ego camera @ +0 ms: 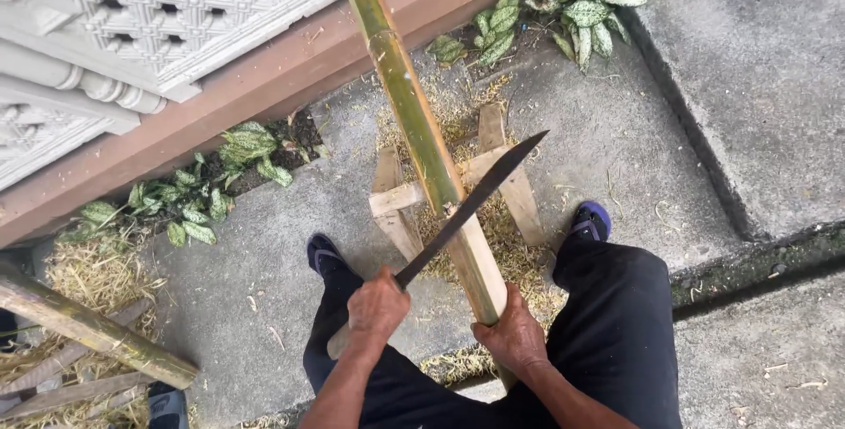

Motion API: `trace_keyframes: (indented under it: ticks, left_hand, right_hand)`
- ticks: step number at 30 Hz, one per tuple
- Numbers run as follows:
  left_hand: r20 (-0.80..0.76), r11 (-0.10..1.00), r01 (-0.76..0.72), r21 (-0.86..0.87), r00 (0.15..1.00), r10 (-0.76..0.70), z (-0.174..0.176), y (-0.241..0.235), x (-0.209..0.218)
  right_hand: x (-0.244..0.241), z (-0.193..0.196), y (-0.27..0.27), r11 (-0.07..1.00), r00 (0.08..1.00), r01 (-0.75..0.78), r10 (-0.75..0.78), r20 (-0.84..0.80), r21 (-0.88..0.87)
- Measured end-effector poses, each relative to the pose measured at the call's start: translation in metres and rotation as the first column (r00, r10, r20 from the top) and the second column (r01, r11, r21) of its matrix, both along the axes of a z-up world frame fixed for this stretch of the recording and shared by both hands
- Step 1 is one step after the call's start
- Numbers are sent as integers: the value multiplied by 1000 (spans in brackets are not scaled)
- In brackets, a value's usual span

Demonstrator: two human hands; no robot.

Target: The person is using a machete to shave the outer layer off a bamboo pole while it rests on a wooden support.

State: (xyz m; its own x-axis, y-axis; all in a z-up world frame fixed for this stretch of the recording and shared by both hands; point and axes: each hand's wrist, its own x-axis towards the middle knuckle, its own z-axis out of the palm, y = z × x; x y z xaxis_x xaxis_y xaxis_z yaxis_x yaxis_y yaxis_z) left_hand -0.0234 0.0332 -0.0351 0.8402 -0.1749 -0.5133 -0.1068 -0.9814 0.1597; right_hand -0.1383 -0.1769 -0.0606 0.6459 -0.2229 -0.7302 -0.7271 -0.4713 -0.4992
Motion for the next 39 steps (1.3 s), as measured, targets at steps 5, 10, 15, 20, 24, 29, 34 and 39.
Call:
trace_keyframes:
  ticks: [5, 10, 15, 20, 24, 29, 34, 39]
  left_hand:
    - [89, 993, 76, -94, 994, -68, 13, -24, -9]
    - [-71, 998, 9, -64, 997, -13, -1, -20, 2]
    - [-3, 993, 27, -111, 1000, -27, -2, -38, -21]
    - [-71, 998, -20, -62, 997, 15, 3, -21, -16]
    - [-55, 990, -120, -74, 992, 117, 5, -38, -7]
    - [-11, 993, 49, -105, 999, -50, -2, -16, -15]
    - [-68, 996, -67, -50, 996, 64, -13, 8, -7]
    - [4, 987, 68, -146, 998, -69, -3, -19, -19]
  right_hand:
    - [2, 6, -3, 1000, 1000, 16, -16, 18, 7]
    - [8, 23, -3, 1000, 1000, 15, -15, -1, 21]
    - [-2, 5, -1, 1000, 1000, 24, -24, -6, 6]
    - [2, 27, -1, 999, 999, 33, -32, -33, 43]
    - [19, 36, -5, 996, 998, 70, -70, -2, 56]
    - [12, 13, -7, 998, 999, 39, -40, 17, 41]
    - [15, 22, -8, 995, 998, 65, -64, -15, 81]
    - [9, 13, -8, 995, 999, 50, -51, 16, 82]
